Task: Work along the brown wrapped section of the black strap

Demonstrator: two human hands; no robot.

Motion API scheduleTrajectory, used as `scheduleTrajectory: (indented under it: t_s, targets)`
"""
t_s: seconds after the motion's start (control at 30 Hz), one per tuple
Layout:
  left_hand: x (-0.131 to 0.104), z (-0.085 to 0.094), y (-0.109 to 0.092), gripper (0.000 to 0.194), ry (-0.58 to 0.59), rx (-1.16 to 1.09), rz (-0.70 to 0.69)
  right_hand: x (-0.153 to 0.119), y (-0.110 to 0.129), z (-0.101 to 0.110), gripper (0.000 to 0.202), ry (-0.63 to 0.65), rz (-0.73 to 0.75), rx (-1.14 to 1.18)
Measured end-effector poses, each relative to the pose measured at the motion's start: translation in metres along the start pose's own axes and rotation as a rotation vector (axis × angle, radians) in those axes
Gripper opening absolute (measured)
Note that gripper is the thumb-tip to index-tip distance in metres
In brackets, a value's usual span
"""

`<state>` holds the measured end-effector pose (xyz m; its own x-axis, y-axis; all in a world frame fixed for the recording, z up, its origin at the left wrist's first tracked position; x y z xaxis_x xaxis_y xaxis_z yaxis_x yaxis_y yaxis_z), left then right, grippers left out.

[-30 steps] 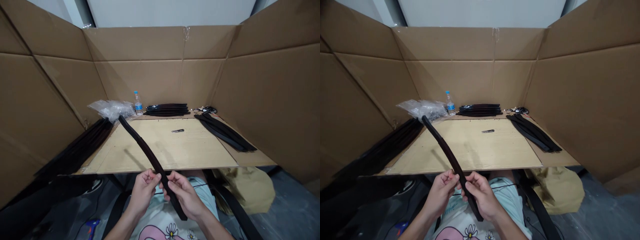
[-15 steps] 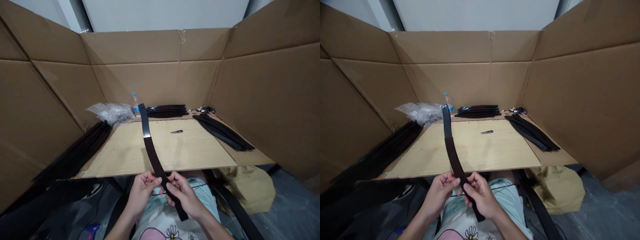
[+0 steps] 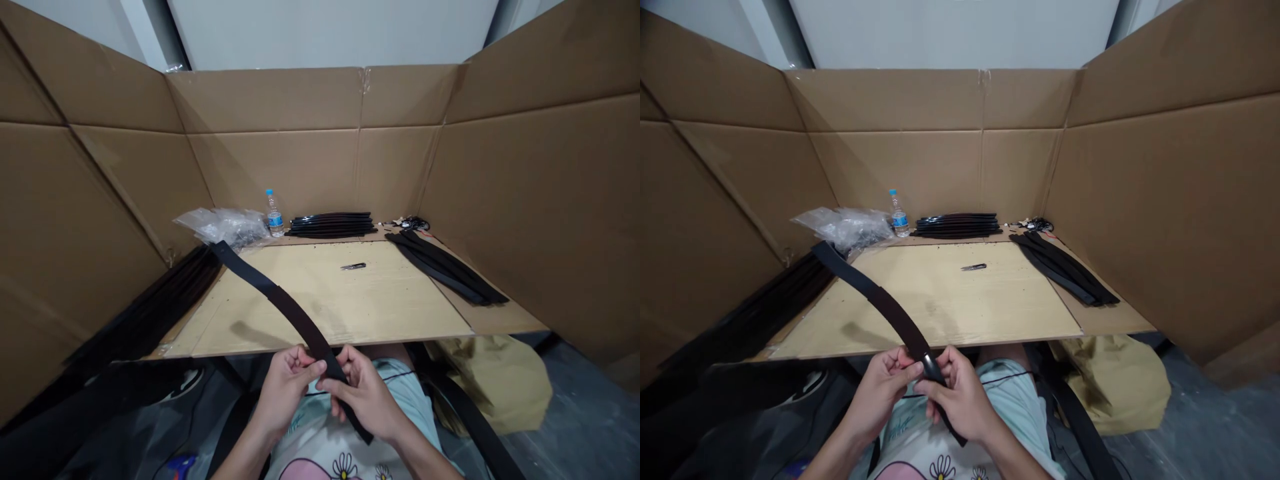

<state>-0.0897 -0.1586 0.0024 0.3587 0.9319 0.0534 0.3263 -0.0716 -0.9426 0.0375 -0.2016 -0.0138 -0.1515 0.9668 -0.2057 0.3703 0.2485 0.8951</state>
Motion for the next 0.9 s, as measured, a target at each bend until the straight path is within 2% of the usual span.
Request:
scheduleTrajectory:
  t_s: [0.17,0.27,0.43,0.53,0.73,0.9]
  targets:
    - [0.0033,0.0011,0.0007,0.035,-0.059,0.007,-0.024,-0.0006,0.0031,0.0032,0.029,0.005,0.060,0.004]
    - [0.0040,0.0011,-0.0029,0.038,-0.040,-0.011,-0.014,-0.0005,0.0028,0.0045,0.039,0.016,0.045,-0.027]
    - [0.0016,-0.0010,-0.0077,0.038,-0.016,0.011,0.022,0.0000,-0.0013,0.0028,0.038,0.022,-0.003,-0.066]
    - [0.0017,-0.0017,-0.0060,0.040,-0.029,0.007,0.013,-0.0006,-0.0013,0.0009,0.038,-0.010,0.012,-0.074]
    - [0.0062,0.0033,-0.0003,0.033,-0.087,0.030,-0.027,-0.0019,0.0062,-0.0004,0.030,-0.024,0.062,-0.079]
    - [0.0043,0.0021,-0.0058,0.035,-0.056,-0.012,-0.007,-0.0008,0.0027,0.0004,0.044,-0.037,0.047,-0.093]
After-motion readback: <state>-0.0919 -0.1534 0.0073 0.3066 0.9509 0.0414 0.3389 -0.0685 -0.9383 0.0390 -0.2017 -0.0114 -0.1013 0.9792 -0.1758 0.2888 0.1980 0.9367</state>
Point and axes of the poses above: each hand's wrist, its own x-axis towards the middle knuckle, its own z-axis out of the back of the hand, y = z × x, the point moved 2 cm from there along x, towards the middle knuckle, and after that the axes turned 12 degrees about -z, right-handed, at the moved point
